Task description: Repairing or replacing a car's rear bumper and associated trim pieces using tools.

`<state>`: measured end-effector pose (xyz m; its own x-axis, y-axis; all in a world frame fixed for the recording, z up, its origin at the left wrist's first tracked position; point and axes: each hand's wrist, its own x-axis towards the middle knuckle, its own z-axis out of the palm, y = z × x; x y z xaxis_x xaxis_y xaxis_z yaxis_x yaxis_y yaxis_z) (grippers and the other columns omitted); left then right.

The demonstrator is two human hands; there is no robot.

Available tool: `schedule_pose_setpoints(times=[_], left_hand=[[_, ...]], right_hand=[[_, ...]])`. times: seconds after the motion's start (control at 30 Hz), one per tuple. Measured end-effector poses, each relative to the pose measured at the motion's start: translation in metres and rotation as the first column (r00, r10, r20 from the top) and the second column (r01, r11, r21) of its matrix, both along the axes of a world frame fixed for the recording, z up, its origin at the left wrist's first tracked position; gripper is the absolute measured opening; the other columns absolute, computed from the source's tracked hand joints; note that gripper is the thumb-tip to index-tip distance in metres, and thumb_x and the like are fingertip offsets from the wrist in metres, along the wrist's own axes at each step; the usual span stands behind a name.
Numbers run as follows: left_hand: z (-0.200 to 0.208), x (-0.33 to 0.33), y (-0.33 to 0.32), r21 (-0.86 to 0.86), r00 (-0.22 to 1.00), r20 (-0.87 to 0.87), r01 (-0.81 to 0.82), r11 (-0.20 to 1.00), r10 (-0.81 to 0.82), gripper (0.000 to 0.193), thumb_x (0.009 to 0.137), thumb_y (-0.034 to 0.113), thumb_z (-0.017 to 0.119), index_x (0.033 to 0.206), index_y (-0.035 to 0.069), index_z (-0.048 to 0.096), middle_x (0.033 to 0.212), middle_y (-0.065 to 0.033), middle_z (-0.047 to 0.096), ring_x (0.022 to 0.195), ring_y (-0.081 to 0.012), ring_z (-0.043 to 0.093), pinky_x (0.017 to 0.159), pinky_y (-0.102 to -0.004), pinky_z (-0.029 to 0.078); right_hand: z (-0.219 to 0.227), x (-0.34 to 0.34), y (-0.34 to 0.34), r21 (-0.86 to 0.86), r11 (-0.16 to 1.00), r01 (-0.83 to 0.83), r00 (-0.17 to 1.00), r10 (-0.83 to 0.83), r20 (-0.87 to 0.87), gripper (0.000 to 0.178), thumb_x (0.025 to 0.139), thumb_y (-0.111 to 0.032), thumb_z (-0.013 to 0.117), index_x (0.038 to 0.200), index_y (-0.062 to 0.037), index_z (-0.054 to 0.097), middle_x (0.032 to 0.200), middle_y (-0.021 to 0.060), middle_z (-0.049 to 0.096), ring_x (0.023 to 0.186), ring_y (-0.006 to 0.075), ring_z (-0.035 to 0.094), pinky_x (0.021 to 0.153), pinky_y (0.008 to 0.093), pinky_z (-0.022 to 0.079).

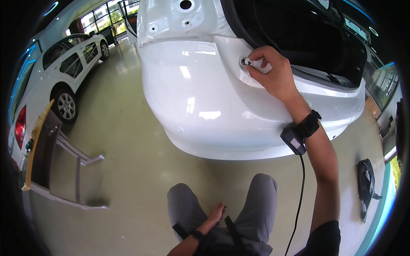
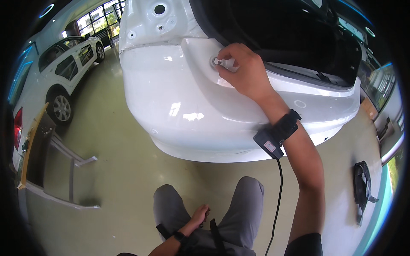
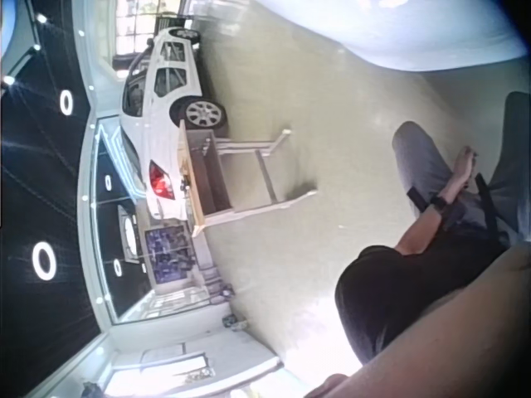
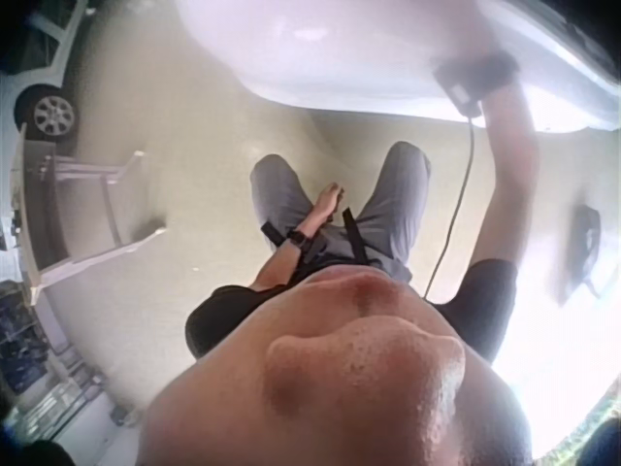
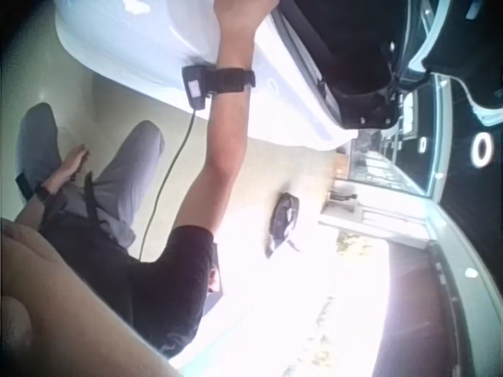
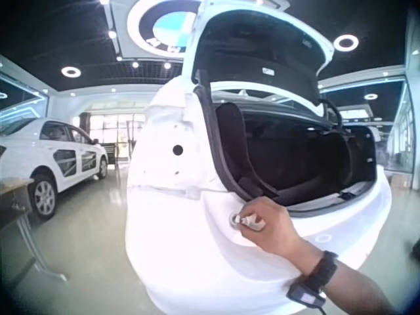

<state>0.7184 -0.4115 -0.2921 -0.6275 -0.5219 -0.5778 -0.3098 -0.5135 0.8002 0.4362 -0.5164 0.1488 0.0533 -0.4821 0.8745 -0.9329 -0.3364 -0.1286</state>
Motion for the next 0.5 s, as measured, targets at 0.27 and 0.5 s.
schedule_pose_setpoints(times=[0.27, 0.5], left_hand=[[0.004, 0.000, 0.005, -0.032, 1.000, -0.022, 0.019, 0.999, -0.019, 0.032, 0.095, 0.036, 0.037, 0.087, 0.007, 0.049, 0.063, 0.0019, 0.043, 0.046, -0.0069, 0.036, 0.041, -0.0230, 0.030], [0.008, -0.003, 0.009, 0.004, 1.000, -0.024, 0.013, 1.000, -0.013, 0.033, 0.094, 0.036, 0.038, 0.085, 0.007, 0.051, 0.064, 0.0014, 0.046, 0.049, -0.0072, 0.039, 0.042, -0.0230, 0.032]], right_hand=[[0.000, -0.001, 0.000, 0.023, 0.999, 0.027, 0.994, -0.030, 0.103, 0.021, 0.068, -0.004, 0.070, 0.086, -0.0035, 0.059, 0.082, 0.0051, 0.061, 0.066, 0.0153, 0.054, 0.062, 0.0244, 0.047], [0.000, -0.004, 0.002, 0.037, 0.999, 0.007, 0.995, -0.011, 0.097, 0.021, 0.068, -0.003, 0.070, 0.085, -0.0029, 0.059, 0.083, 0.0050, 0.060, 0.067, 0.0149, 0.055, 0.061, 0.0244, 0.047]])
